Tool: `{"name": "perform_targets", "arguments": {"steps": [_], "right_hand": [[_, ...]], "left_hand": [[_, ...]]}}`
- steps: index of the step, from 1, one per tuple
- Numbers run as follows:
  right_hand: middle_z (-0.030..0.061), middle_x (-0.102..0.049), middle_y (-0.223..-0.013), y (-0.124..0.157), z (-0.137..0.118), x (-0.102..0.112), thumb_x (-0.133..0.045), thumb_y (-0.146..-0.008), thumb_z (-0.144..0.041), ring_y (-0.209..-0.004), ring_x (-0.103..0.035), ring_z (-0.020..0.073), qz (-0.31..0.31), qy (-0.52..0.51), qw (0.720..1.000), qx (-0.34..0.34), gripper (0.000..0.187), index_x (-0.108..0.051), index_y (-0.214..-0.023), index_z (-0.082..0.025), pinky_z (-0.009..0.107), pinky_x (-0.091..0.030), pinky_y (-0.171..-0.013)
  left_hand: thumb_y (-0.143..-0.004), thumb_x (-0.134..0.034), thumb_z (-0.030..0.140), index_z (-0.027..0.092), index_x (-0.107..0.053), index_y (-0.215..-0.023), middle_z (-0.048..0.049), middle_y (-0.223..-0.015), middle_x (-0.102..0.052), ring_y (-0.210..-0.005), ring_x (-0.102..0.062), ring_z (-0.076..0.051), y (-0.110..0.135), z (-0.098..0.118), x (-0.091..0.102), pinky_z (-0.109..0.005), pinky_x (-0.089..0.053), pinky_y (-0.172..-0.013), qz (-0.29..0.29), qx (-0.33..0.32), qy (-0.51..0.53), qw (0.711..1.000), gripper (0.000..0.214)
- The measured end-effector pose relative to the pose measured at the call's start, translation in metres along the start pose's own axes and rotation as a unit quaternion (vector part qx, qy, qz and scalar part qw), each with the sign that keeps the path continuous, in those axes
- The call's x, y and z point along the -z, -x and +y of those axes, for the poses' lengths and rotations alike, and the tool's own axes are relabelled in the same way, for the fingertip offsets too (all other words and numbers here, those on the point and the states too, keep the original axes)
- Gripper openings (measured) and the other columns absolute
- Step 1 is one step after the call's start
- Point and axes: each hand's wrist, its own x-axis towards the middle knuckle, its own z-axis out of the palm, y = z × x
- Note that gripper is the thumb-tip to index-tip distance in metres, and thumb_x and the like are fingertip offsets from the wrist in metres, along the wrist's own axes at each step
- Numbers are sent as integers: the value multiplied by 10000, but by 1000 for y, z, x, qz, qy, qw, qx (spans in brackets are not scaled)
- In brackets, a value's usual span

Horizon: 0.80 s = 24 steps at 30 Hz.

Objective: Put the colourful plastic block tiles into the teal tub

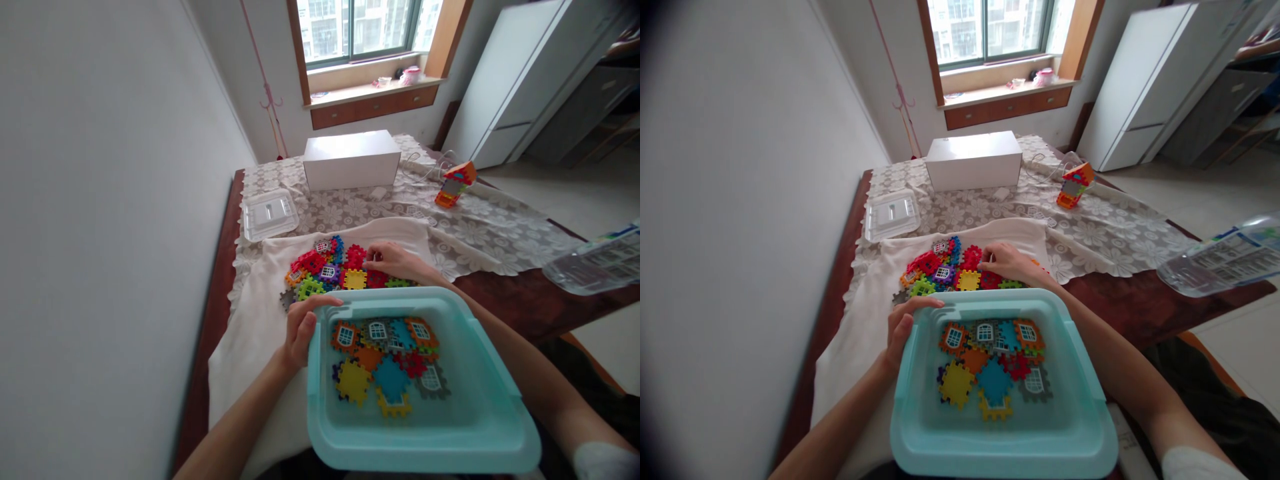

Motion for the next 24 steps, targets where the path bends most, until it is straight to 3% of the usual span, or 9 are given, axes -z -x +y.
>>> {"name": "perform_targets", "arguments": {"steps": [5,12,18,24], "right_hand": [[79,-792,-1024,3,-7,-4,-647,-1034,-523,-938,-723,261,21,3,999,27,301,-734,-1059,-237,370,-521,-804],[120,-777,-951,1,-16,-17,-669,-1030,-523,-872,-706,296,82,117,989,25,338,-700,-883,-220,425,-519,-821],[66,-783,-917,-1,-10,-15,-705,-1006,-391,-824,-700,237,65,17,997,31,200,-701,-880,-235,360,-509,-743],[50,-772,-866,-6,-3,-21,-653,-1031,-507,-792,-691,227,89,-15,996,24,291,-678,-899,-249,359,-506,-749]], "left_hand": [[-1123,-409,462,151,-815,-1112,-102,-1009,-829,-804,-742,-209,0,-1,0,-320,-547,-761,-4,4,0,1000,511],[-1124,-389,457,142,-815,-1108,-115,-1016,-832,-814,-745,-218,1,-2,1,-330,-544,-777,-2,2,-20,1000,529],[-1121,-395,470,153,-821,-1099,-107,-1011,-839,-803,-752,-218,1,-2,1,-331,-542,-768,2,2,-25,1000,532],[-1125,-400,460,157,-820,-1109,-104,-1002,-833,-784,-744,-215,1,0,0,-335,-542,-750,1,9,-16,1000,517]]}}
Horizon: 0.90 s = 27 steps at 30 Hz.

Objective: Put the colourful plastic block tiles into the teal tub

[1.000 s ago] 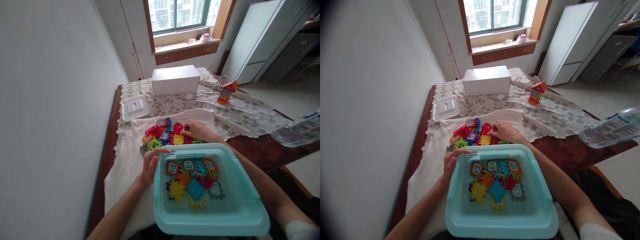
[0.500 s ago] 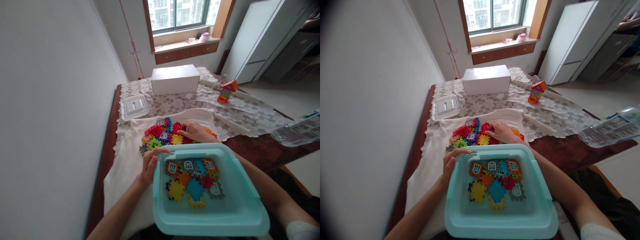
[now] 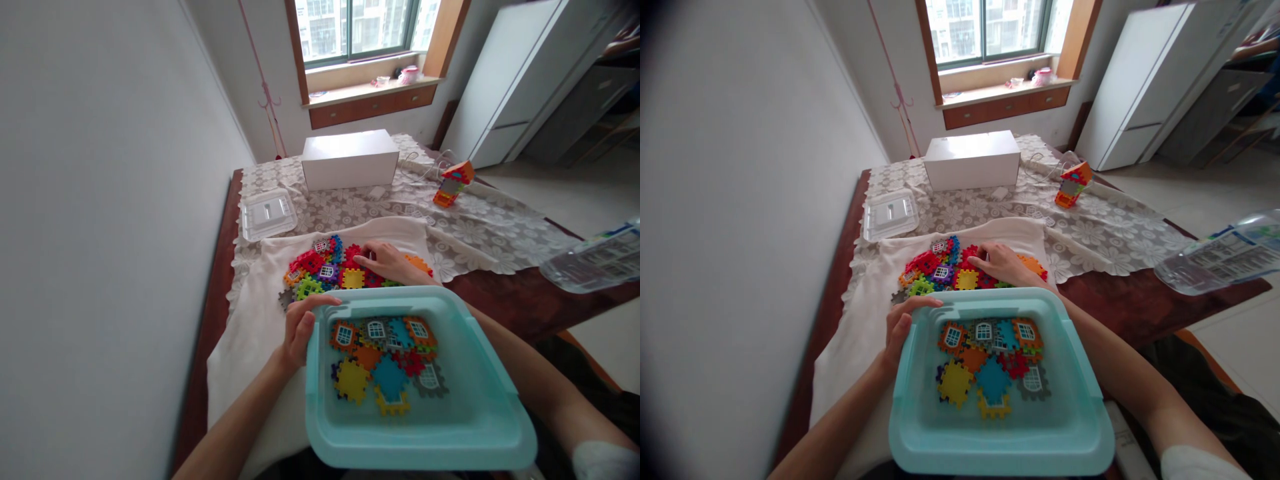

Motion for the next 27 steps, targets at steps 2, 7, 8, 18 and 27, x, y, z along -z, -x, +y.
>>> {"name": "perform_targets", "arguments": {"steps": [2,7,8,18,27], "right_hand": [[44,-775,-899,0,3,-3,-698,-999,-517,-795,-696,222,14,-19,1000,-1,268,-669,-969,-252,354,-525,-749],[41,-769,-1314,2,2,-2,-738,-970,-388,-1115,-740,241,0,-89,992,88,432,-643,-1386,-321,395,-587,-973],[32,-761,-1348,2,1,-1,-728,-978,-379,-1168,-734,247,-16,-93,990,109,427,-659,-1398,-338,403,-580,-1016],[79,-800,-1081,-3,-4,10,-679,-986,-552,-970,-735,248,79,-155,984,48,345,-762,-1080,-231,383,-592,-891],[156,-761,-1057,18,-25,42,-429,-933,-891,-976,-717,290,-61,-399,915,4,721,-724,-977,-234,420,-601,-873]], "left_hand": [[-1127,-403,450,157,-817,-1117,-106,-1016,-832,-808,-752,-216,0,0,0,-332,-550,-764,-2,-1,10,1000,508],[-1122,-411,456,153,-817,-1121,-112,-1022,-833,-839,-760,-223,-1,2,-1,-330,-560,-791,-4,-5,18,1000,507],[-1120,-416,459,151,-818,-1117,-115,-1027,-834,-849,-762,-226,-1,2,-1,-331,-563,-800,-4,-3,17,1000,506],[-1112,-421,489,143,-813,-1097,-134,-1005,-839,-819,-763,-239,-1,0,-1,-343,-573,-771,0,-4,17,1000,523],[-1100,-410,541,137,-811,-1071,-128,-947,-836,-737,-732,-236,-3,4,0,-351,-542,-704,-5,13,-1,1000,570]]}}
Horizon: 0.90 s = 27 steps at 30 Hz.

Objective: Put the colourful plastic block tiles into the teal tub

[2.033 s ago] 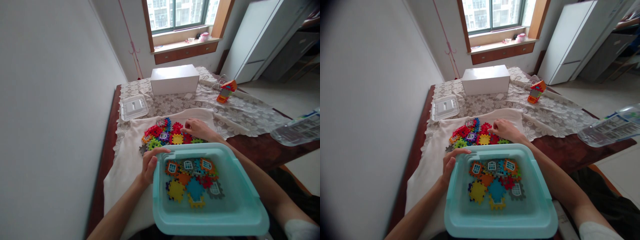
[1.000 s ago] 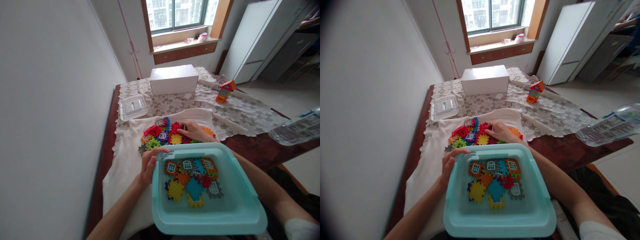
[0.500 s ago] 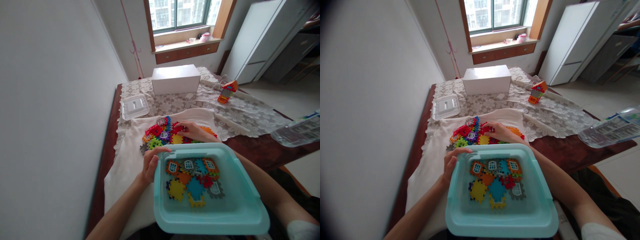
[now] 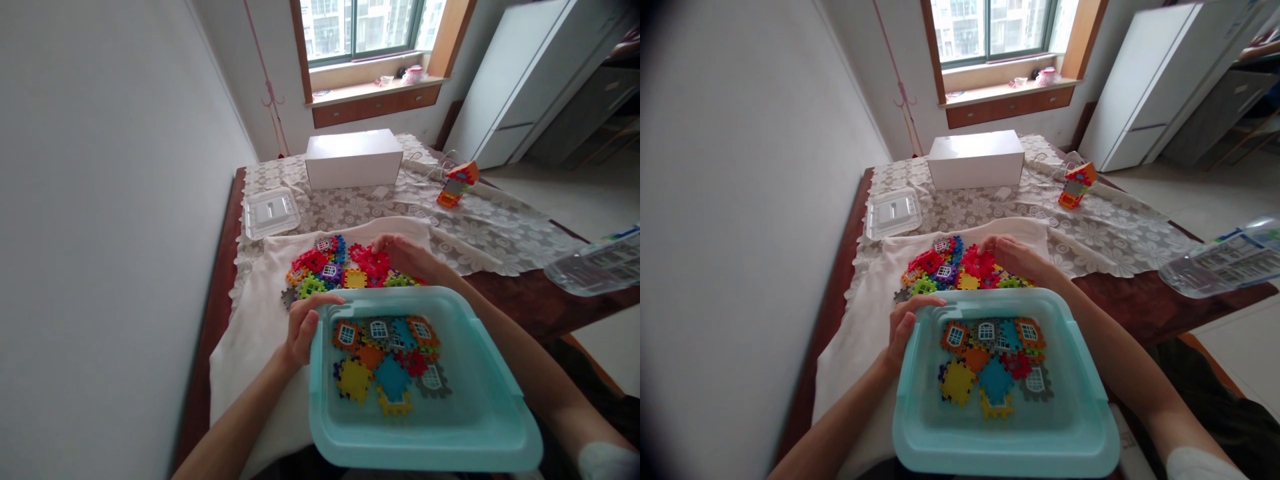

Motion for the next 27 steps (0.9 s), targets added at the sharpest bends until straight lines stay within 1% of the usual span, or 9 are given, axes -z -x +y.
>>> {"name": "perform_targets", "arguments": {"steps": [5,7,11,13,16,18,21,23,27], "right_hand": [[171,-787,-975,7,-4,6,-498,-759,-1029,-1046,-730,358,-209,-11,977,27,854,-803,-769,-231,522,-575,-959],[183,-804,-975,6,-3,9,-498,-739,-1048,-1094,-736,382,-242,7,970,35,865,-792,-683,-236,547,-565,-985],[162,-823,-1042,2,-1,7,-450,-809,-1025,-1147,-739,371,-138,-6,990,36,852,-754,-661,-243,551,-559,-1055],[136,-824,-1076,-3,3,3,-485,-924,-901,-1110,-754,333,-43,10,998,44,737,-801,-846,-240,527,-569,-1072],[133,-764,-1350,-10,18,-7,-612,-980,-724,-1280,-701,331,60,185,979,64,583,-763,-1290,-254,540,-518,-1169],[136,-592,-1613,-13,30,-12,-707,-946,-671,-1518,-525,367,65,329,940,65,721,-605,-1543,-280,600,-370,-1297],[129,-456,-1725,-14,41,-14,-769,-923,-626,-1641,-340,398,4,442,895,55,824,-511,-1629,-289,650,-190,-1365],[126,-531,-1669,-13,42,-13,-760,-944,-588,-1600,-409,394,-23,452,890,61,696,-600,-1551,-287,635,-252,-1349],[108,-699,-1457,-13,39,-9,-708,-998,-499,-1416,-599,341,-30,403,911,84,424,-719,-1363,-284,559,-444,-1244]], "left_hand": [[-1104,-400,548,132,-807,-1079,-127,-948,-831,-733,-728,-233,1,-3,0,-344,-531,-698,-5,-3,5,1000,583],[-1104,-408,542,129,-809,-1074,-131,-963,-834,-751,-734,-234,2,-5,1,-340,-536,-710,-1,-8,5,1000,576],[-1102,-412,528,137,-814,-1072,-127,-955,-833,-738,-726,-233,2,-5,1,-340,-527,-702,-1,-1,-1,1000,562],[-1100,-412,533,139,-814,-1077,-127,-952,-834,-735,-725,-235,2,-4,1,-343,-524,-698,-5,-2,2,1000,564],[-1103,-409,529,140,-814,-1073,-129,-953,-836,-737,-729,-234,1,-4,1,-344,-529,-707,-3,-4,6,1000,563],[-1105,-410,530,141,-817,-1065,-131,-957,-837,-746,-734,-238,2,-4,0,-350,-538,-722,0,0,1,1000,564],[-1109,-415,517,146,-822,-1076,-134,-992,-843,-806,-756,-251,2,-4,0,-357,-554,-768,5,0,-3,1000,552],[-1112,-416,502,149,-824,-1083,-131,-1009,-845,-833,-766,-250,2,-5,0,-353,-559,-790,7,-6,1,1000,540],[-1108,-412,519,145,-825,-1068,-130,-985,-844,-800,-759,-246,2,-5,0,-354,-559,-775,6,-8,-2,1000,559]]}}
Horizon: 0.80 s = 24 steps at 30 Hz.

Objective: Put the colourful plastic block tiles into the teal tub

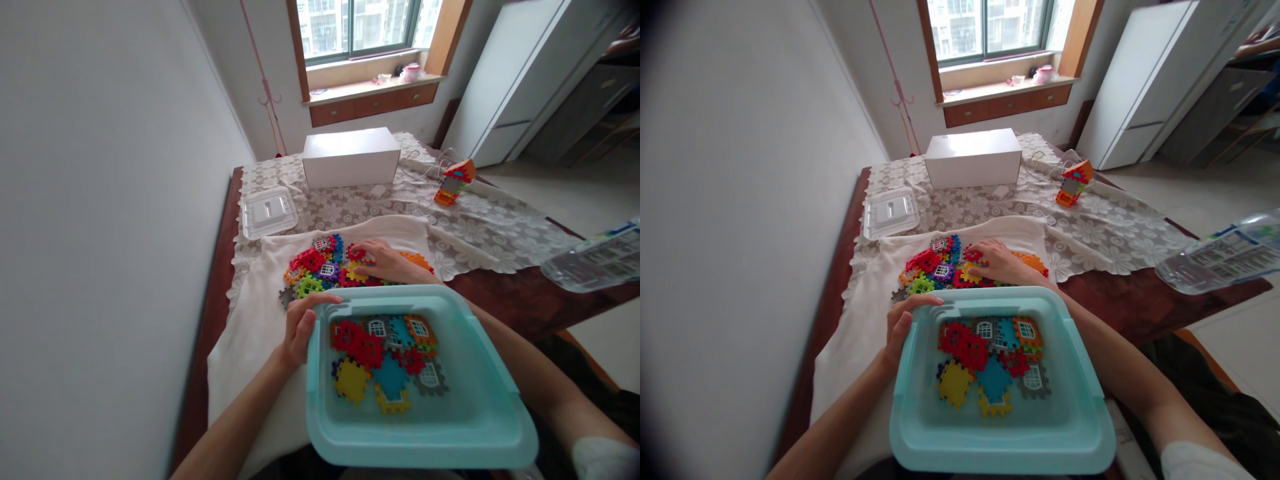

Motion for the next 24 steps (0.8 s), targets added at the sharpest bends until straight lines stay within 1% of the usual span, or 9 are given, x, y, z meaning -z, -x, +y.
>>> {"name": "perform_targets", "arguments": {"steps": [2,3,7,9,11,14,19,22,24], "right_hand": [[102,-714,-1420,-1,1,-1,-681,-1018,-466,-1386,-618,325,-3,-10,1000,11,352,-735,-1317,-290,537,-468,-1224],[103,-697,-1451,-1,2,-3,-665,-1027,-456,-1406,-603,321,-2,-4,1000,9,353,-726,-1333,-291,534,-459,-1232],[158,-540,-1646,-2,6,-9,-573,-1064,-438,-1556,-460,362,20,69,996,-59,513,-592,-1531,-226,617,-317,-1309],[175,-546,-1639,-2,6,-9,-566,-1065,-456,-1573,-433,383,14,81,994,-76,573,-544,-1579,-205,646,-274,-1317],[147,-579,-1613,0,4,-7,-619,-1040,-520,-1561,-449,375,-1,56,997,-62,644,-504,-1614,-252,628,-273,-1326],[100,-604,-1592,2,0,-2,-704,-984,-565,-1527,-494,350,-6,-1,999,-47,693,-504,-1604,-330,586,-315,-1324],[95,-659,-1515,1,3,0,-738,-939,-436,-1431,-589,330,6,-89,995,-44,573,-609,-1478,-292,545,-439,-1251],[85,-676,-1476,-2,8,-2,-712,-916,-345,-1331,-656,294,18,-132,991,-29,544,-617,-1448,-285,488,-532,-1159],[85,-684,-1453,-3,10,-4,-705,-905,-307,-1290,-676,280,37,-138,989,-24,521,-630,-1419,-279,465,-557,-1124]], "left_hand": [[-1105,-411,529,144,-825,-1062,-128,-961,-842,-777,-748,-244,0,0,0,-352,-551,-752,2,3,-5,1000,567],[-1104,-409,537,145,-826,-1060,-125,-948,-840,-757,-740,-240,0,0,0,-350,-545,-736,3,4,-8,1000,574],[-1099,-406,562,142,-826,-1046,-127,-941,-842,-726,-728,-234,0,0,0,-347,-534,-714,4,10,-16,1000,596],[-1099,-410,558,140,-825,-1046,-128,-947,-842,-740,-736,-235,0,0,0,-345,-537,-719,4,9,-12,1000,591],[-1099,-411,552,141,-824,-1050,-123,-939,-842,-735,-737,-234,0,1,0,-344,-539,-709,3,5,-8,1000,584],[-1099,-413,554,146,-823,-1054,-122,-934,-842,-737,-741,-239,-1,1,0,-349,-546,-709,0,5,-2,1000,580],[-1097,-414,571,142,-821,-1064,-129,-932,-841,-736,-741,-245,0,1,0,-352,-543,-702,-2,14,1,1000,592],[-1104,-416,529,147,-826,-1070,-131,-977,-846,-808,-766,-257,0,0,0,-360,-562,-765,4,5,-4,1000,561],[-1106,-415,514,148,-827,-1077,-134,-1001,-845,-839,-771,-260,1,1,0,-364,-568,-795,5,4,-5,1000,552]]}}
